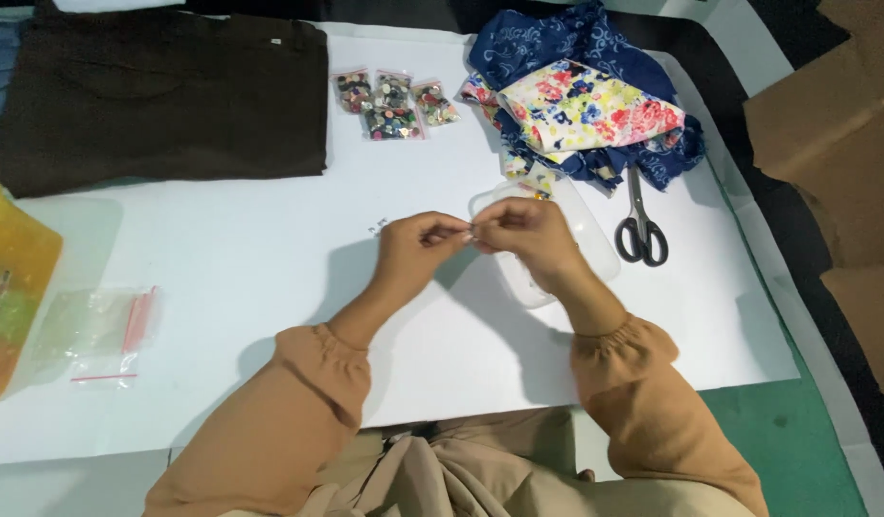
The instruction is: Sorting and packaging small decorative items into plastic bags and trays.
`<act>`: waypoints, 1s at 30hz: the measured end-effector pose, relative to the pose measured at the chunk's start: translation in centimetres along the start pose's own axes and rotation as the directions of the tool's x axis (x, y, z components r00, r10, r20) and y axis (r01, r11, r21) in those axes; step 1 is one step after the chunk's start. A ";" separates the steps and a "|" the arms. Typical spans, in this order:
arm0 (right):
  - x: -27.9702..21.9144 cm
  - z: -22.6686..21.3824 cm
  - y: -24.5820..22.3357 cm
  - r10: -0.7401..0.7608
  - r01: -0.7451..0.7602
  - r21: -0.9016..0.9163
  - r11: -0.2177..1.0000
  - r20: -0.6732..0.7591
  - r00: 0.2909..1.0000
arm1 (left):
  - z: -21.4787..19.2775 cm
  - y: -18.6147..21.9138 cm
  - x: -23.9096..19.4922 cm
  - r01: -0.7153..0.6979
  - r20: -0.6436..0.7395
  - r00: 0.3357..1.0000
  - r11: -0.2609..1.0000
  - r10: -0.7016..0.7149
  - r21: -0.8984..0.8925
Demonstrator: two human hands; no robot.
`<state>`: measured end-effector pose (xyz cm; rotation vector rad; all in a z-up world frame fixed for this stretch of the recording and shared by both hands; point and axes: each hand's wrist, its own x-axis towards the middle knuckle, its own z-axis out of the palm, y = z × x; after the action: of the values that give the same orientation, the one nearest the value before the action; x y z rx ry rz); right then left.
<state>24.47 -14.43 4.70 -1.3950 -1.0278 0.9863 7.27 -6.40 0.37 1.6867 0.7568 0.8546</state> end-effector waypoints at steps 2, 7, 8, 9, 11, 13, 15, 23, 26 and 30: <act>0.9 2.5 -0.3 -0.046 0.047 -0.034 0.998 0.011 0.999 | -2.4 -0.6 0.0 0.024 -0.019 1.000 0.999 -0.023 0.030; 3.9 7.7 1.5 -0.139 0.145 -0.088 0.986 0.067 0.988 | -8.1 -1.0 -0.1 0.059 -0.065 0.997 0.985 -0.049 0.162; 4.4 8.5 1.8 -0.119 0.127 -0.129 0.983 0.068 0.991 | -8.7 -1.2 -0.1 0.038 -0.072 0.997 0.968 -0.020 0.249; 4.9 9.3 2.2 -0.100 0.110 -0.171 0.979 0.067 0.993 | -9.4 -1.5 -0.1 0.018 -0.076 0.997 0.942 0.008 0.335; 5.6 10.1 3.3 -0.112 0.124 -0.244 0.962 0.062 0.992 | -9.9 -2.5 0.2 0.013 -0.076 0.997 0.919 0.019 0.395; 6.2 10.7 3.8 -0.129 0.140 -0.316 0.938 0.056 0.990 | -10.2 -2.9 0.7 0.005 -0.074 0.997 0.891 0.032 0.454; 6.1 10.9 4.1 -0.162 0.168 -0.440 0.882 0.050 0.985 | -10.0 -2.9 0.8 0.014 -0.056 0.998 0.874 0.015 0.485; 5.7 10.1 4.6 -0.184 0.188 -0.465 0.865 0.053 0.981 | -10.0 -2.2 0.4 -0.024 -0.038 0.998 0.875 0.048 0.483; 5.8 10.0 4.6 -0.196 0.200 -0.455 0.868 0.055 0.979 | -10.1 -2.4 0.7 -0.032 -0.043 0.997 0.880 0.059 0.473; 5.6 9.7 4.7 -0.194 0.203 -0.423 0.883 0.065 0.979 | -9.9 -2.8 0.7 -0.012 -0.044 0.998 0.894 0.036 0.448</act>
<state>17.01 -6.48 -0.76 -1.5933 -1.4353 0.6447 -0.78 -0.07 -0.26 2.0896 1.0289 0.7810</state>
